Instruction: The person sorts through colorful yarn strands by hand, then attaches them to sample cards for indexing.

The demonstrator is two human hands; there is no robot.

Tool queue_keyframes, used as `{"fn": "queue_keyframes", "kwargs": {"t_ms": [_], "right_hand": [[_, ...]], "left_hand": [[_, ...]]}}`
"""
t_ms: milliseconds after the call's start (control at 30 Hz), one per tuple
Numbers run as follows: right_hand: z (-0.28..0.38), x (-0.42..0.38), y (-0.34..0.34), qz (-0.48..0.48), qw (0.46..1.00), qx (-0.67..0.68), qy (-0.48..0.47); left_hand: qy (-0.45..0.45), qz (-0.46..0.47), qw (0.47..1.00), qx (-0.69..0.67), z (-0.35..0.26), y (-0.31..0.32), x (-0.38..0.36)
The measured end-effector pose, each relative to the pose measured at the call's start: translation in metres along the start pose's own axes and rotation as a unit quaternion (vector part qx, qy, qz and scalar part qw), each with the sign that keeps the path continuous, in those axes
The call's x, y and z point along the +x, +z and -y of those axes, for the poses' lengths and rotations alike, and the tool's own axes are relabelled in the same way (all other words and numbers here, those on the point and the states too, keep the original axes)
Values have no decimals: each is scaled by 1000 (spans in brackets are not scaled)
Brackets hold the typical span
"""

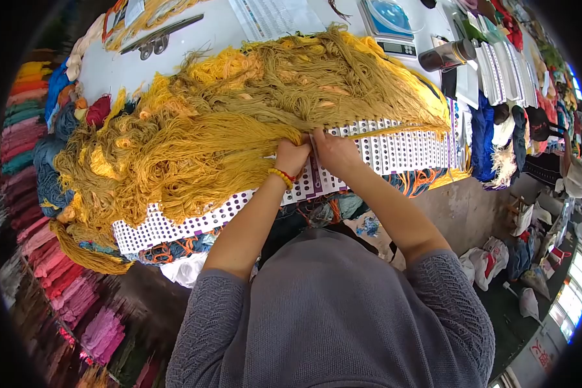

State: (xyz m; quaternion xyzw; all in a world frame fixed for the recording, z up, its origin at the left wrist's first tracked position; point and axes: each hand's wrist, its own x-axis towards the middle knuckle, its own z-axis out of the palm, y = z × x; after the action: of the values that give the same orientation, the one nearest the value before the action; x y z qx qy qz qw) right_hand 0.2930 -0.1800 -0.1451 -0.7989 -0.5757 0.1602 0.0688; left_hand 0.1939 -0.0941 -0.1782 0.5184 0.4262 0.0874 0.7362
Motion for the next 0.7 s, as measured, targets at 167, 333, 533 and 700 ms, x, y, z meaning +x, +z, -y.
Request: {"fn": "queue_keyframes", "kwargs": {"t_ms": [167, 333, 533, 700], "right_hand": [[-6, 3, 11, -9, 1000, 11, 2], [-16, 7, 14, 14, 951, 281, 127], [-8, -7, 0, 11, 954, 234, 185], [-13, -10, 8, 5, 949, 253, 187]], "left_hand": [[65, -10, 997, -39, 14, 2, 5], [52, -27, 991, 123, 7, 1, 6], [-43, -24, 965, 258, -6, -35, 2], [57, -4, 965, 254, -8, -38, -4]]}}
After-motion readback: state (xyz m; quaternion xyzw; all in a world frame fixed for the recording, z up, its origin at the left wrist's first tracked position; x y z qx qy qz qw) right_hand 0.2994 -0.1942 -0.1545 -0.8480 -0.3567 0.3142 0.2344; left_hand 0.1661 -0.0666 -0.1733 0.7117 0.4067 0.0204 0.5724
